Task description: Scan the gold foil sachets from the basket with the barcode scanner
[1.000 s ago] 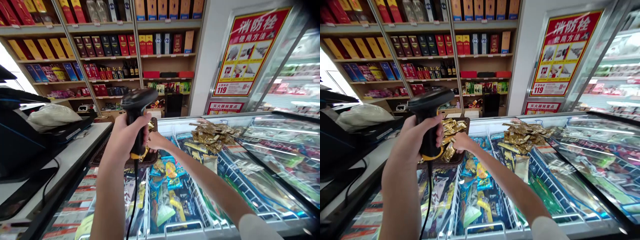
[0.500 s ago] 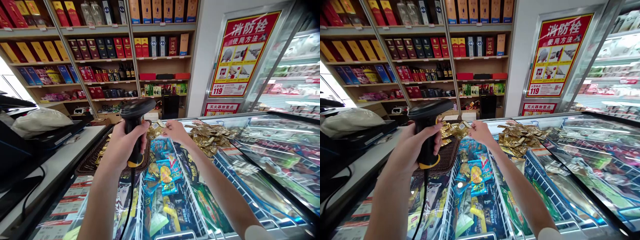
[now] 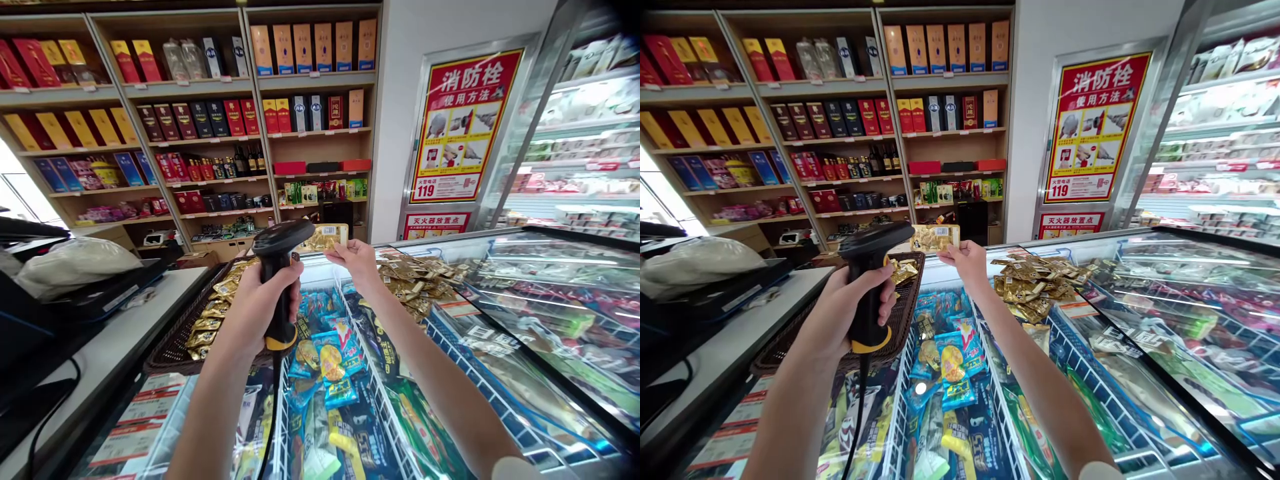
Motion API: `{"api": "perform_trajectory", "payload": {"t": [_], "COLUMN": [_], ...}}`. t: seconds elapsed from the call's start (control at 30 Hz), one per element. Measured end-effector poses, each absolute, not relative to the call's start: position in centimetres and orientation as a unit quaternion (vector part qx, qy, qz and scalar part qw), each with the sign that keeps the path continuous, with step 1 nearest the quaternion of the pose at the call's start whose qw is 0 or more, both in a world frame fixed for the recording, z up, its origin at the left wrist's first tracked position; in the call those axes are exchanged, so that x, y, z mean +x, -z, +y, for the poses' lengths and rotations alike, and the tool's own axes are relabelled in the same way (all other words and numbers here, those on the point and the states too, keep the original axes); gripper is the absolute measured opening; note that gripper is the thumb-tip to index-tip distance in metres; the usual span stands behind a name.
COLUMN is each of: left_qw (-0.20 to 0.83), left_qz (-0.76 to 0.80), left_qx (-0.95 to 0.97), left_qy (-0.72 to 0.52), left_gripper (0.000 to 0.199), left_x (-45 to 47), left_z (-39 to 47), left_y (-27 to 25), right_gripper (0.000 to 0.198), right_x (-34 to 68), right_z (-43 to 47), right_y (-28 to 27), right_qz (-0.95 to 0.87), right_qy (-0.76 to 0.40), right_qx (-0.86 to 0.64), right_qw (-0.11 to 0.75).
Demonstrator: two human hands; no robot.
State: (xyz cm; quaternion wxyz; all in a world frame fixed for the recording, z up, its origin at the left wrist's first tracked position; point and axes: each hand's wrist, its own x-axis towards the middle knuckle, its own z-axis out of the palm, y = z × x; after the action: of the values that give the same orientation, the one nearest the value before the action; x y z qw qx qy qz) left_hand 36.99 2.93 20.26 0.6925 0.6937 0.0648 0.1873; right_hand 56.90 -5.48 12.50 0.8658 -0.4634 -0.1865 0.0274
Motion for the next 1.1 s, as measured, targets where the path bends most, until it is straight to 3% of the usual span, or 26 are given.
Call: {"api": "perform_trajectory", "payload": {"t": [0.17,0.7,0.9,1.1], "left_qw": [0.700,0.701,0.688,0.693], "left_qz": [0.061,0.051,0.055,0.046], "left_qx": [0.690,0.694,0.705,0.699], "left_qy": [-0.172,-0.155,-0.165,-0.170], "left_gripper": [0.021,0.024,0.025,0.024], "left_x": [37.4,37.2,36.9,36.6], "left_z": [3.0,3.0,3.3,3.2], "left_y": [-19.9,-20.0,-20.3,-20.7], "right_gripper": [0.022,0.020,0.014,0.012], "right_x": [57.5,57.4,60.8,66.0], "right_z": [-5.7,-5.6,-6.6,-10.4], "right_y": [-12.5,-12.5,-12.3,-9.1], "right_qz": [-0.177,-0.154,-0.031,0.169], "right_qy": [-0.023,-0.009,0.090,0.147], "right_qx": [-0.447,-0.442,-0.353,-0.350], "right_qw": [0.876,0.884,0.931,0.909]}}
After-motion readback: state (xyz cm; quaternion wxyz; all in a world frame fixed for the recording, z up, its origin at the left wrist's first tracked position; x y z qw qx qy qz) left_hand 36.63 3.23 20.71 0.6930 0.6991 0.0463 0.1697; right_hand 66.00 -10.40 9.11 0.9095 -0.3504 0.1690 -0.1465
